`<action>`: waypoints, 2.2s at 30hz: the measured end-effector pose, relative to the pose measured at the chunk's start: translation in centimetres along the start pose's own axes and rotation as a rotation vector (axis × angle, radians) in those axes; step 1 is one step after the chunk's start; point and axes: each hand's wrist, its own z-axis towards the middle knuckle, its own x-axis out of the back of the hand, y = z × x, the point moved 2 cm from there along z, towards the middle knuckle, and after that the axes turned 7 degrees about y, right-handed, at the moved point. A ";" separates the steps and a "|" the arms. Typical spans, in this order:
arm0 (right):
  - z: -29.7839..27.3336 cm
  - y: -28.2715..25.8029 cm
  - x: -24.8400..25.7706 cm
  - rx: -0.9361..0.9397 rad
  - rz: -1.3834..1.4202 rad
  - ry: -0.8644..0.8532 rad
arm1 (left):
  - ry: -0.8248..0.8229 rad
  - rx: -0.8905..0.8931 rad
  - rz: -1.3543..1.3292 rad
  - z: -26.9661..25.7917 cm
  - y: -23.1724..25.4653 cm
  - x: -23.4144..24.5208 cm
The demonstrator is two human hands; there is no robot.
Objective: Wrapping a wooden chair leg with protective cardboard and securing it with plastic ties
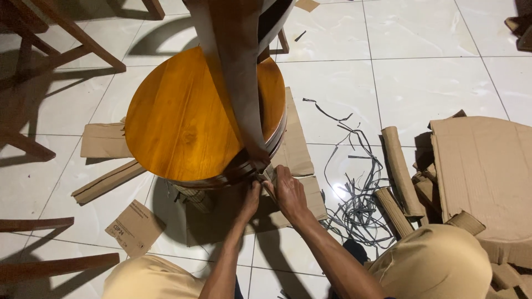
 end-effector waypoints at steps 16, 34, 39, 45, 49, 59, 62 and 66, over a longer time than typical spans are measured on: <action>-1.5 -0.2 -0.7 0.117 -0.058 -0.013 | 0.115 -0.187 0.246 -5.6 11.7 3.7; -3.2 -0.5 -0.1 0.263 0.047 0.209 | 0.183 -0.315 0.187 -10.6 20.3 7.1; -4.0 -0.8 0.6 0.348 0.058 0.316 | 0.198 -0.306 0.206 -10.4 19.0 6.6; -4.1 -0.9 0.6 0.423 0.175 0.357 | 0.140 -0.226 0.118 -10.7 19.9 7.0; -4.1 -1.2 0.9 0.350 0.293 0.389 | 0.135 -0.187 0.066 -11.1 20.1 7.1; -3.8 -0.5 -0.3 0.207 0.568 0.443 | 0.115 -0.168 0.054 -12.1 19.0 6.7; -3.5 0.1 -0.8 0.182 0.572 0.485 | 0.134 -0.192 0.073 -12.3 19.7 6.8; -3.5 0.0 -0.6 0.156 0.628 0.492 | 0.129 -0.174 0.047 -12.9 20.6 6.6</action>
